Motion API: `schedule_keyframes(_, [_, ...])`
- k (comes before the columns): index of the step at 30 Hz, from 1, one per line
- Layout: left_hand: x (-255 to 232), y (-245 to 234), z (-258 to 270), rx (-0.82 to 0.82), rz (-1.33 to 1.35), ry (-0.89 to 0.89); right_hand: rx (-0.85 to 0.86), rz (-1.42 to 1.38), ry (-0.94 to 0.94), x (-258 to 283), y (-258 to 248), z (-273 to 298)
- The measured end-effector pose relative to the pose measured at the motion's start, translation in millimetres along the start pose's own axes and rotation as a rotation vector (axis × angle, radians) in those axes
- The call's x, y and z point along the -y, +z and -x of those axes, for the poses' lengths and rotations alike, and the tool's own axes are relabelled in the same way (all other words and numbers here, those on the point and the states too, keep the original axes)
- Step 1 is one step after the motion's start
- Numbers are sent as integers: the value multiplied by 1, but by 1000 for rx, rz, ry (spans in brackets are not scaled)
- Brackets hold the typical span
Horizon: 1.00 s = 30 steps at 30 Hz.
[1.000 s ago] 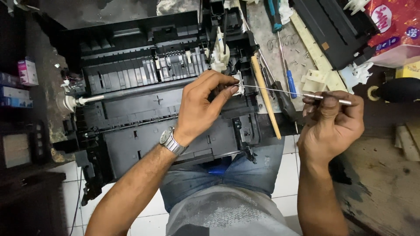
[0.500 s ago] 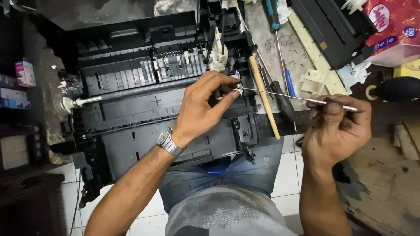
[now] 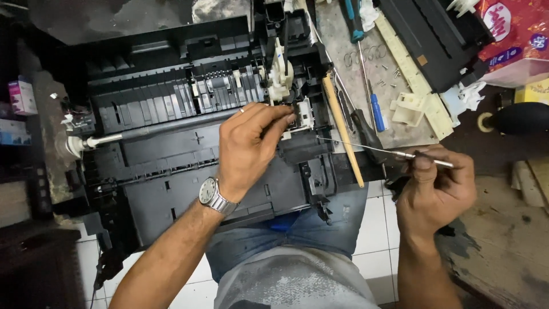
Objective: The person is repairing a disassembled printer resting on their lap. They use a screwdriver to remove screws and detach a small internal component, then use a thin metal tool to adjust parts within the mechanism.
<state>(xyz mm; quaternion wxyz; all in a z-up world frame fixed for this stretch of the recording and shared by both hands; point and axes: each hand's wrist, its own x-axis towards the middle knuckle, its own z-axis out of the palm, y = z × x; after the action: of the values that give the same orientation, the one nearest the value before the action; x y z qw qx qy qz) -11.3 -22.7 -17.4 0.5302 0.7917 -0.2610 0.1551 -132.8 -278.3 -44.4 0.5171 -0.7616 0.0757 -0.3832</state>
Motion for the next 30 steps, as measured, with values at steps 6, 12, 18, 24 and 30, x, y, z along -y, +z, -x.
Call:
schedule_keyframes(6, [-3,0,-1,-18,-72,-79,32,89,25,-5,4,9])
schedule_keyframes(12, [-6,-1,-2,-24,-90,-60,54,34,13,-13,7,16])
schedule_keyframes(18, [-7,-2,-2,-5,-71,-70,83,-31,52,-9,15,18])
schedule_keyframes(24, [-6,-2,-3,-3,-48,-59,100,-44,25,-12,18,18])
schedule_keyframes(30, [-7,-3,-4,-4,-44,-52,113,-42,-9,-11,19,17])
